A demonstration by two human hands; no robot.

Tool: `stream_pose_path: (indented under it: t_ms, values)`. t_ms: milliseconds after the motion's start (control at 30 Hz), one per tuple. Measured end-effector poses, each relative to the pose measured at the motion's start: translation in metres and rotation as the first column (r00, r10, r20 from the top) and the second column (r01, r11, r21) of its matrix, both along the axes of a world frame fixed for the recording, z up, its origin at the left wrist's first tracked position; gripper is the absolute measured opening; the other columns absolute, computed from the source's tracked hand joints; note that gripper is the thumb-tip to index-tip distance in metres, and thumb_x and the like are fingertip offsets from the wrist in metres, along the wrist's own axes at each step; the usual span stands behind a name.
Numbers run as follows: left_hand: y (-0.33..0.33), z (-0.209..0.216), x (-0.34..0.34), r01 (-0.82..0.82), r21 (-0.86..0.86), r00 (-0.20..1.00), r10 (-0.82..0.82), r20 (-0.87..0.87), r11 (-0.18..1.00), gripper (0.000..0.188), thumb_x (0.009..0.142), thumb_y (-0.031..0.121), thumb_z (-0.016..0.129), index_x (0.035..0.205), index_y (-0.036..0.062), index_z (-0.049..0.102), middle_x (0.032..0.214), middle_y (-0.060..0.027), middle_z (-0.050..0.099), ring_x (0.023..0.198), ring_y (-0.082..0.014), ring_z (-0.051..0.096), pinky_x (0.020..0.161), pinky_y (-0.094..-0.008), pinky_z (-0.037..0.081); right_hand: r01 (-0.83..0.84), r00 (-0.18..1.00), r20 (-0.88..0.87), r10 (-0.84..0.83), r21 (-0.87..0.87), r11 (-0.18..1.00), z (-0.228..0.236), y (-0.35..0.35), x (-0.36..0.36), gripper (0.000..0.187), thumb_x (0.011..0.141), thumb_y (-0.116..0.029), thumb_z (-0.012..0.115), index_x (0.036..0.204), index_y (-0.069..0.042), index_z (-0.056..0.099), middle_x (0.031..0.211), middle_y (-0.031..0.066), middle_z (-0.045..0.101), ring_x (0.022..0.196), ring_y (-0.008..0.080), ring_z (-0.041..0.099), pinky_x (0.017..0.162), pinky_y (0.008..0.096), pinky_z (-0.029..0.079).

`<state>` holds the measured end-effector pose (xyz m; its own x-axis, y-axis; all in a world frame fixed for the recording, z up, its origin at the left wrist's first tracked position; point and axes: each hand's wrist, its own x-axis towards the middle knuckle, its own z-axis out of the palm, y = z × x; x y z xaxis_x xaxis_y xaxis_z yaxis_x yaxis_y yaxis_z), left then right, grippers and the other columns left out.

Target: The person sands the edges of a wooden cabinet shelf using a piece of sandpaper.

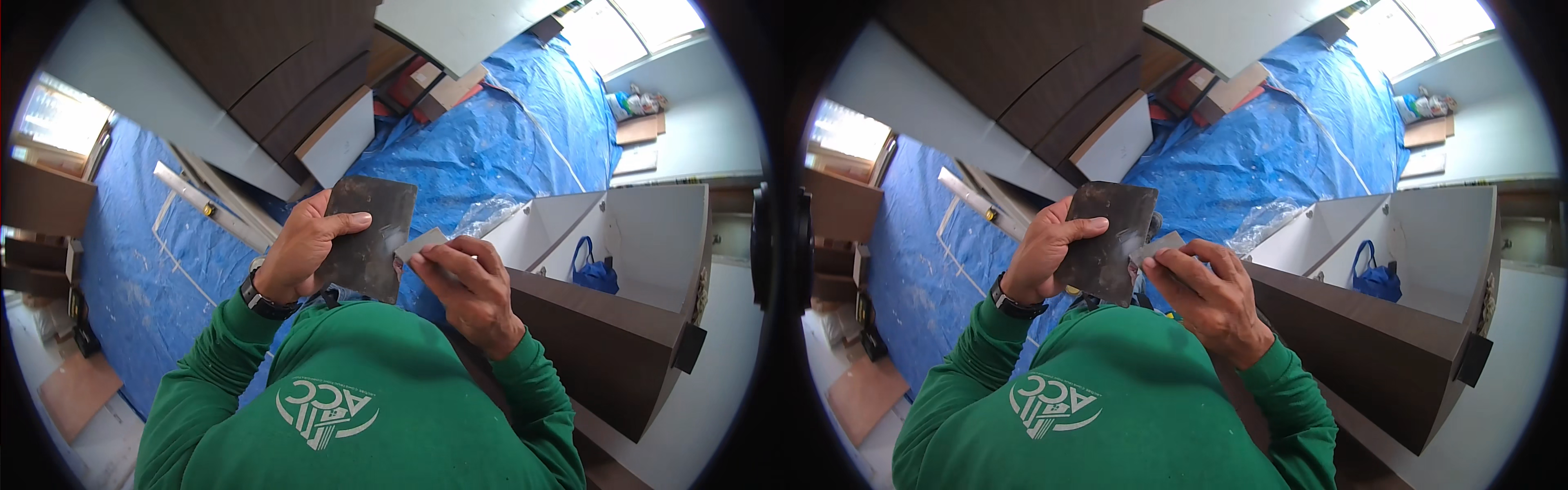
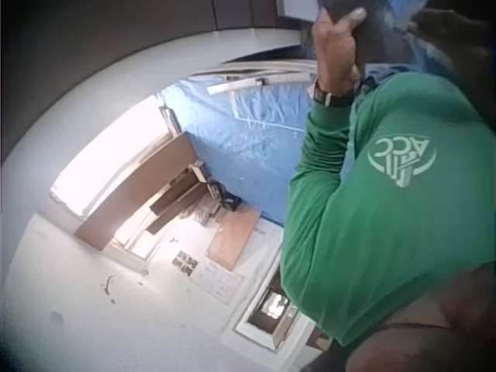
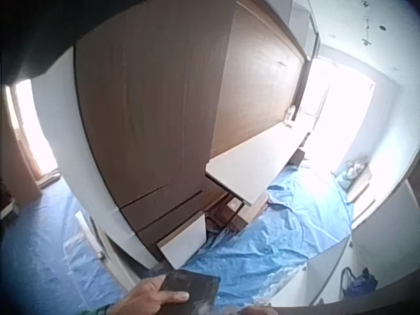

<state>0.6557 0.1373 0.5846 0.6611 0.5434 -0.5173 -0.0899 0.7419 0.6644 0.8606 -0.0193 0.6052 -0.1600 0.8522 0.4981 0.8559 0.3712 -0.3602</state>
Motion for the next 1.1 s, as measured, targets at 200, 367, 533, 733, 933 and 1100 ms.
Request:
stream_pose_path:
  t_ms: [200, 367, 533, 733, 933, 1100]
  values:
    - [0.066, -0.002, 0.068, 0.109, 0.0, 0.994, -0.109, 0.031, 0.994, 0.03, 0.097, 0.002, 0.064, 0.126, -0.0035, 0.059, 0.115, -0.0138, 0.072, 0.097, -0.0193, 0.074, 0.082, -0.0345, 0.065, 0.166, 0.986, 0.025, -0.165, -0.024, 0.986, 0.008, 0.043, 0.054, 0.037, 0.069, -0.002, 0.076, 0.106, -0.007, 0.08, 0.114, 0.0036, 0.067, 0.098, 0.0254, 0.064, 0.08, 0.0373, 0.058]
    - [0.114, 0.005, 0.123, 0.196, -0.038, 0.976, -0.191, 0.105, 0.98, 0.027, 0.096, 0.002, 0.064, 0.122, -0.0028, 0.061, 0.109, -0.0133, 0.073, 0.093, -0.0196, 0.075, 0.081, -0.035, 0.065, 0.237, 0.971, 0.039, -0.235, -0.039, 0.971, 0.015, 0.075, 0.086, 0.037, 0.069, -0.001, 0.076, 0.104, -0.008, 0.081, 0.107, 0.0038, 0.07, 0.096, 0.0248, 0.065, 0.081, 0.0353, 0.058]
    - [0.142, 0.012, 0.166, 0.271, -0.063, 0.96, -0.265, 0.09, 0.96, 0.026, 0.096, 0.003, 0.064, 0.122, -0.0021, 0.061, 0.109, -0.0131, 0.073, 0.093, -0.0199, 0.075, 0.08, -0.0355, 0.066, 0.374, 0.926, -0.05, -0.374, -0.001, 0.927, 0.022, 0.092, 0.111, 0.041, 0.067, 0.002, 0.077, 0.107, -0.007, 0.08, 0.111, 0.0057, 0.07, 0.097, 0.0253, 0.066, 0.081, 0.0364, 0.059]
    - [0.156, 0.003, 0.217, 0.303, -0.114, 0.952, -0.294, 0.089, 0.946, 0.027, 0.096, 0.003, 0.065, 0.123, -0.0005, 0.061, 0.111, -0.0119, 0.073, 0.094, -0.0181, 0.074, 0.083, -0.0351, 0.064, 0.406, 0.914, -0.001, -0.406, -0.029, 0.913, 0.005, 0.08, 0.15, 0.041, 0.07, 0.004, 0.076, 0.109, -0.007, 0.08, 0.115, 0.006, 0.071, 0.099, 0.0263, 0.066, 0.082, 0.036, 0.059]
    - [0.147, 0.011, 0.284, 0.385, -0.041, 0.92, -0.38, 0.093, 0.922, 0.029, 0.096, 0.003, 0.066, 0.125, 0.0005, 0.061, 0.112, -0.0096, 0.072, 0.096, -0.0167, 0.073, 0.084, -0.0324, 0.063, 0.422, 0.907, -0.002, -0.422, -0.017, 0.907, 0.008, 0.074, 0.201, 0.04, 0.072, 0.005, 0.075, 0.111, -0.007, 0.079, 0.114, 0.005, 0.071, 0.099, 0.0261, 0.066, 0.081, 0.0357, 0.058]
    - [0.134, 0.019, 0.347, 0.413, 0.051, 0.906, -0.416, 0.073, 0.909, 0.03, 0.096, 0.002, 0.066, 0.125, 0.0, 0.061, 0.111, -0.0104, 0.072, 0.094, -0.0169, 0.073, 0.083, -0.0332, 0.063, 0.516, 0.855, 0.013, -0.519, 0.081, 0.853, 0.02, 0.064, 0.256, 0.038, 0.071, -0.001, 0.078, 0.108, -0.008, 0.08, 0.113, 0.0026, 0.071, 0.098, 0.0249, 0.065, 0.082, 0.0355, 0.058]
